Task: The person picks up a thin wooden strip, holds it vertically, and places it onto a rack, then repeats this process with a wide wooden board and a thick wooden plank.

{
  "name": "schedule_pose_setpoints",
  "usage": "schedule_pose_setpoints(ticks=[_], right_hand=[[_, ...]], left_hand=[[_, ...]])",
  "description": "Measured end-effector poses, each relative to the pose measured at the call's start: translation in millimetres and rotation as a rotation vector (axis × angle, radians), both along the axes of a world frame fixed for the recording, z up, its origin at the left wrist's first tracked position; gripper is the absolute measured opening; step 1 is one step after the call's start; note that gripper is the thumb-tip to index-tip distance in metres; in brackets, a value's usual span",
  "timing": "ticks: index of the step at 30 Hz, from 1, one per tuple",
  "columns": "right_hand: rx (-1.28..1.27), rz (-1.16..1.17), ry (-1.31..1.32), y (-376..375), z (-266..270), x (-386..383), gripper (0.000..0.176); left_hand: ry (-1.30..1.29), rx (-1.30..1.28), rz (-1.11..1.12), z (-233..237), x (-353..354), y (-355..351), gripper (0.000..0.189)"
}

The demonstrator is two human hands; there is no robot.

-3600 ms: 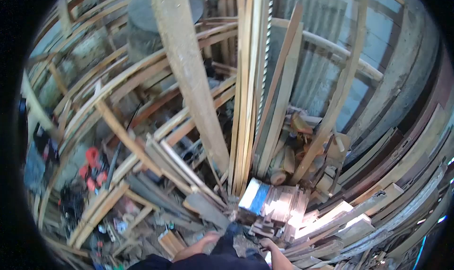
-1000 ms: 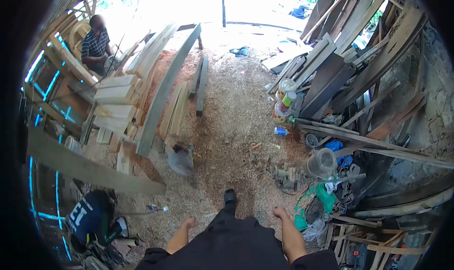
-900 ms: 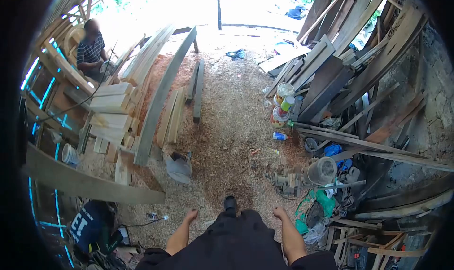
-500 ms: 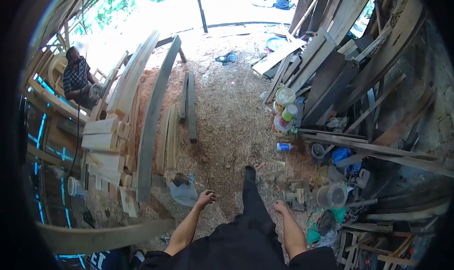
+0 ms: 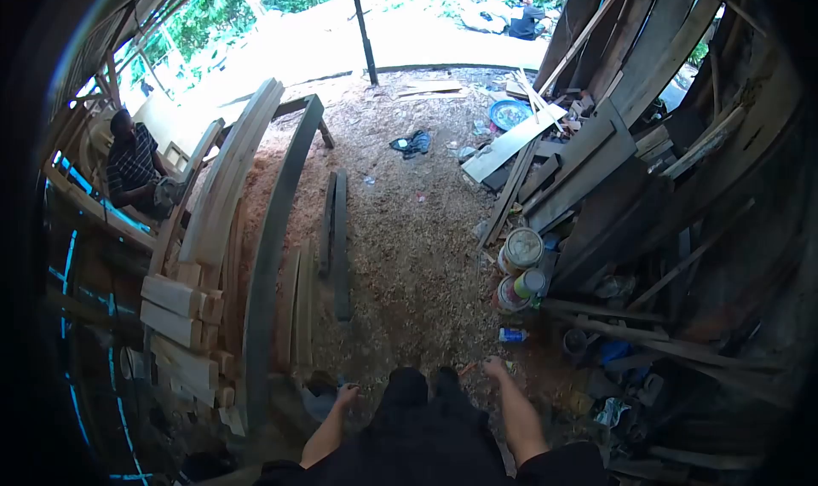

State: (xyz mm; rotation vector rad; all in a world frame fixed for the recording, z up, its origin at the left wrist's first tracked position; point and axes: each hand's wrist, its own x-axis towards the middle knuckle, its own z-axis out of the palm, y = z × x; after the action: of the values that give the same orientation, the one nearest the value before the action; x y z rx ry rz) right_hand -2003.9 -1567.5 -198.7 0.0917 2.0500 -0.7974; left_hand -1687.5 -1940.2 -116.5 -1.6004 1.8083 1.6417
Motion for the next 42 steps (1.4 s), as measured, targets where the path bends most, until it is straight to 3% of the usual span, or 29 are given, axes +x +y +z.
schedule_pose_setpoints(ticks=[2,4,8,10,13,15,18,20,22,25,27,28,33,36,37,38,39,41,42], right_hand=[[-0.002,0.140,0.075,-38,26,-44,0.026],[-0.007,0.118,0.079,-68,44,-74,0.028],[0.059,0.004,0.040,-121,76,-134,0.030],[0.099,0.067,0.132,-135,62,-163,0.030],[0.133,0.159,0.189,-145,21,-196,0.030],[0.113,0.066,0.065,-152,-8,-217,0.027],[0.106,0.072,0.013,-169,-24,-250,0.025],[0.093,-0.013,0.019,-198,-3,-272,0.025],[0.081,-0.110,0.021,-221,19,-285,0.025],[0.034,-0.016,0.172,-266,45,-330,0.026],[0.023,-0.253,-0.051,-288,62,-359,0.025],[0.020,-0.261,-0.052,-296,60,-375,0.025],[0.158,0.058,0.109,-311,-23,-477,0.026],[0.025,-0.104,0.128,-321,-57,-537,0.025],[-0.064,-0.185,0.081,-331,-47,-562,0.025],[0.034,0.011,0.138,-341,-38,-592,0.026],[0.035,0.036,0.133,-356,-26,-617,0.026],[-0.012,-0.104,0.130,-384,-9,-669,0.025],[0.002,0.052,0.382,-396,8,-694,0.023]], left_hand=[[0.047,-0.088,-0.128,-15,-31,-22,0.025],[0.001,0.066,0.090,-4,-59,-35,0.025],[-0.060,0.047,-0.058,4,-129,-95,0.026],[-0.138,-0.007,-0.260,-26,-163,-139,0.027],[-0.030,-0.002,-0.327,-68,-226,-207,0.028],[0.073,-0.023,-0.289,-20,-297,-234,0.027],[0.187,-0.022,-0.271,-21,-378,-277,0.028],[0.174,-0.064,-0.346,1,-427,-293,0.027],[0.166,0.070,-0.296,27,-485,-308,0.024],[0.158,0.226,-0.285,37,-558,-331,0.024],[0.139,0.205,-0.326,35,-601,-347,0.025],[0.123,0.188,-0.358,32,-622,-355,0.026],[0.102,0.179,-0.369,18,-720,-400,0.027],[0.020,0.141,-0.418,12,-760,-430,0.029],[-0.049,0.133,-0.444,13,-775,-439,0.032],[-0.051,0.134,-0.426,14,-791,-449,0.032],[-0.081,0.103,-0.461,14,-801,-458,0.031],[-0.110,0.077,-0.464,17,-827,-467,0.030],[-0.055,0.029,-0.437,20,-842,-472,0.029]])
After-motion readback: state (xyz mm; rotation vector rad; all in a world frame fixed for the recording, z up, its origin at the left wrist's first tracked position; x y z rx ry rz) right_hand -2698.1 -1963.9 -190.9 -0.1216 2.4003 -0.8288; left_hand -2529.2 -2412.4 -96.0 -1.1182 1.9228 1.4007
